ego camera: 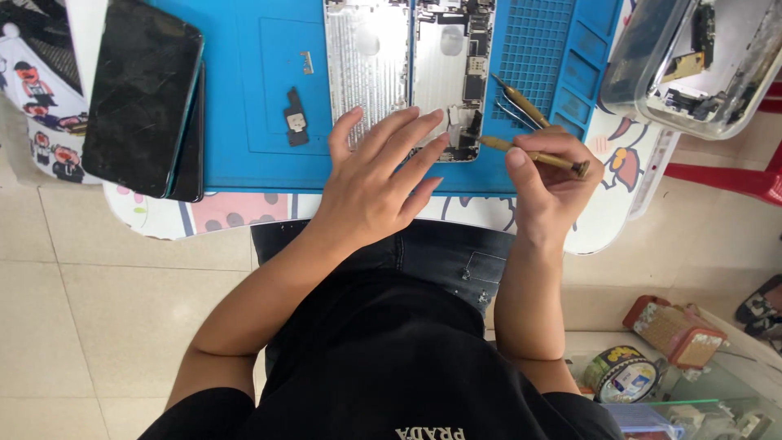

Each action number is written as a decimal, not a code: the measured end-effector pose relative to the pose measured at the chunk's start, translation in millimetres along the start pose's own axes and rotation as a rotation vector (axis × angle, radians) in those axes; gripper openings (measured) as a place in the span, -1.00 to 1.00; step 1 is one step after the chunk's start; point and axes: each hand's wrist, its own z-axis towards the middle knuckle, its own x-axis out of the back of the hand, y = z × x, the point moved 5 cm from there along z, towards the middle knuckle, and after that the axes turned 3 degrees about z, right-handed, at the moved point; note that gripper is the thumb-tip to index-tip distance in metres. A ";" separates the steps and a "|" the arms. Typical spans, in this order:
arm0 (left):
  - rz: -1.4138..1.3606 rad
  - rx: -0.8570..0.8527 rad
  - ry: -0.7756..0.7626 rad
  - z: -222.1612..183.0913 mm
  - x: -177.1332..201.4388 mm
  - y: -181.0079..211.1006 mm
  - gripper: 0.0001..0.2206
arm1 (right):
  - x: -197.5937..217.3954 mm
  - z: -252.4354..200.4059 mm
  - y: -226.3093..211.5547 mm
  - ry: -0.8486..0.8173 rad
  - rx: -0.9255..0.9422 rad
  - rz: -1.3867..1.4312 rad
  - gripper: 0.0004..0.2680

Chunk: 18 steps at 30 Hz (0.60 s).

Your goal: Repairing internal components of a mobile phone using hand tools.

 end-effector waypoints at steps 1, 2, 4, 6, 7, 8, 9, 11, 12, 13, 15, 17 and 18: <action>-0.009 -0.008 -0.008 -1.6 -5.8 1.0 -0.63 | -5.0 -0.5 1.4 0.013 -0.002 -0.005 -0.89; 0.023 0.007 -0.014 -3.3 -11.7 0.4 -0.64 | -9.7 -0.7 2.5 0.034 0.010 -0.051 -0.91; 0.048 0.017 -0.029 -5.6 -19.7 -1.5 -0.65 | -14.5 -2.6 7.2 0.066 0.016 -0.101 -0.91; 0.111 0.032 -0.021 -8.9 -22.4 -4.1 -0.69 | -19.2 -7.4 11.6 0.002 0.058 -0.239 -0.87; 0.105 0.031 -0.030 -9.3 -24.5 -3.6 -0.69 | -19.8 -6.2 13.1 0.008 0.050 -0.242 -0.87; 0.141 0.024 -0.024 -9.8 -25.3 -2.9 -0.69 | -25.0 -5.4 11.4 -0.060 0.110 -0.281 -0.87; 0.181 0.015 -0.018 -10.1 -24.9 -3.1 -0.69 | -31.7 -4.3 10.3 -0.128 0.171 -0.315 -0.86; 0.198 0.031 -0.024 -11.3 -26.4 -3.5 -0.70 | -34.4 -3.6 7.8 -0.147 0.162 -0.342 -0.86; 0.219 0.049 -0.022 -12.3 -26.0 -4.2 -0.71 | -37.2 -3.3 6.5 -0.174 0.159 -0.370 -0.86; 0.221 0.049 -0.022 -11.9 -26.0 -4.8 -0.71 | -38.2 -2.8 6.5 -0.174 0.160 -0.368 -0.86; 0.237 0.043 -0.004 -10.7 -25.5 -4.5 -0.71 | -40.1 -2.3 4.7 -0.188 0.187 -0.425 -0.86; 0.237 0.043 -0.007 -10.6 -25.3 -4.5 -0.71 | -40.1 -2.3 4.7 -0.186 0.198 -0.428 -0.86; 0.235 0.044 -0.010 -10.9 -25.4 -4.4 -0.71 | -40.1 -2.8 4.6 -0.183 0.208 -0.431 -0.85</action>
